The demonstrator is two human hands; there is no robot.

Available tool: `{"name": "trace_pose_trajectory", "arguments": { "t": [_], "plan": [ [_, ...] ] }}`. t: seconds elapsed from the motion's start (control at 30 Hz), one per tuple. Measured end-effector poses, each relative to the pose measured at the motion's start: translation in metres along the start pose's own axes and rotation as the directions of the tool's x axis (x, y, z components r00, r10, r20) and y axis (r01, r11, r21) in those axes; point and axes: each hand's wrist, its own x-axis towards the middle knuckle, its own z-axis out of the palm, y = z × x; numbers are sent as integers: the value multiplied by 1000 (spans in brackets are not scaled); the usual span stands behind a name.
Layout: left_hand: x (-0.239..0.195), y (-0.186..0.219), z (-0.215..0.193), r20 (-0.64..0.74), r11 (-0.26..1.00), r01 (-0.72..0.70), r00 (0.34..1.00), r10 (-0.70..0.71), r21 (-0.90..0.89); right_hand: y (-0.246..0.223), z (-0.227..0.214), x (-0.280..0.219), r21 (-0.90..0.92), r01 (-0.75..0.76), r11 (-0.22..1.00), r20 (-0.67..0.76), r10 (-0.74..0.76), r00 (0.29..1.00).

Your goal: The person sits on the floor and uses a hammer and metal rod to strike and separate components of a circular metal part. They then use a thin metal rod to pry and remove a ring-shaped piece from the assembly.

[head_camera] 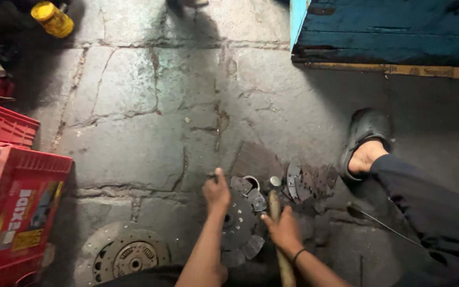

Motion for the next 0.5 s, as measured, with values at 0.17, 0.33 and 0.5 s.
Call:
{"name": "trace_pose_trajectory", "arguments": {
  "t": [0.17,0.33,0.5],
  "plan": [
    [36,-24,-37,-401,980,158,911,-98,119,3,11,8,-51,17,999,-19,-18,1000],
    [65,-68,-48,-117,894,407,913,-391,187,12,20,13,-32,15,999,-39,-17,999],
    [81,-104,-36,-51,926,353,936,-349,137,14,17,13,206,-54,977,97,35,995]
  ]
}}
